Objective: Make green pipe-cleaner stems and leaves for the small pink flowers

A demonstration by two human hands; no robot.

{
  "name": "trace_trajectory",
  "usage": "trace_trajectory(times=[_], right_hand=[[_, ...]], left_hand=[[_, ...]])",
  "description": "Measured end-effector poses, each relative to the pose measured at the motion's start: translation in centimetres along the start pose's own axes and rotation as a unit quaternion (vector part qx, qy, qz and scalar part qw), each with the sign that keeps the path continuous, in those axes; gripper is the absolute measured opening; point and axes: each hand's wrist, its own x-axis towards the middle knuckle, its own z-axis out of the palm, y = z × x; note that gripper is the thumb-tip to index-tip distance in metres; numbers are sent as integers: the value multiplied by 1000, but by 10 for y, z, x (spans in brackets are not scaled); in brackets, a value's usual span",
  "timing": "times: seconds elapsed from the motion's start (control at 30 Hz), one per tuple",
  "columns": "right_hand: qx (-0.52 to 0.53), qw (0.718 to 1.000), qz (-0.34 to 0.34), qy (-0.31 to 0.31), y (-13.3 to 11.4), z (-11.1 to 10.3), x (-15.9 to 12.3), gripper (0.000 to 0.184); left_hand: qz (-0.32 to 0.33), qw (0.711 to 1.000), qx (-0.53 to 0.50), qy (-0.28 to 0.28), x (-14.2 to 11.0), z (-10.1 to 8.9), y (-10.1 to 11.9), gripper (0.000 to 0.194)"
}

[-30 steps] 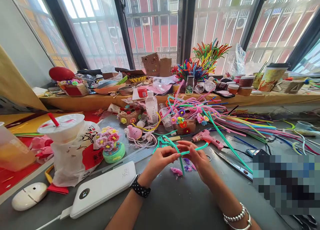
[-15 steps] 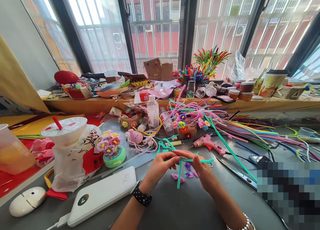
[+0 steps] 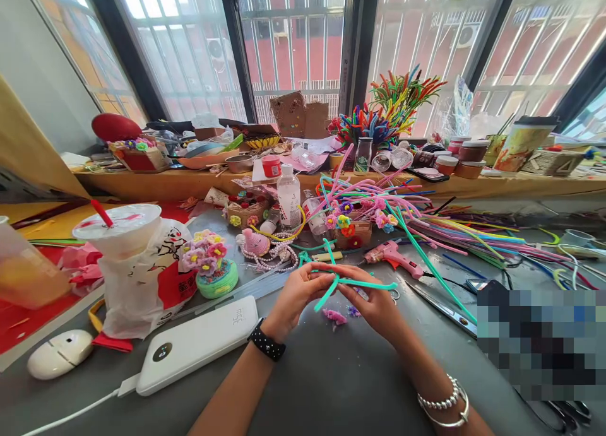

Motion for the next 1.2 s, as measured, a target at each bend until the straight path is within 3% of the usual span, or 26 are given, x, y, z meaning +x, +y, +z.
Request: trace_trajectory(times=[0.4,0.63,0.87,1.03,1.2], right_hand=[[-75,995,-13,67,-2,2,-2,19],[-60,994,6,88,-7,3,-3,18],[-87,988,32,121,-2,-1,-4,15],[-111,981,0,161,-7,-7,-5,15],[-133,985,-40,105,-13,-5,-4,18]], left_hand=[[-6,997,-70,-35,-1,2,0,19],[5,999,14,-38,-1,1,4,19],[117,966,226,-39,-6,3,8,16],[139,977,158,-27,-7,4,6,21],[155,976,152,6,-3,2,2,29]])
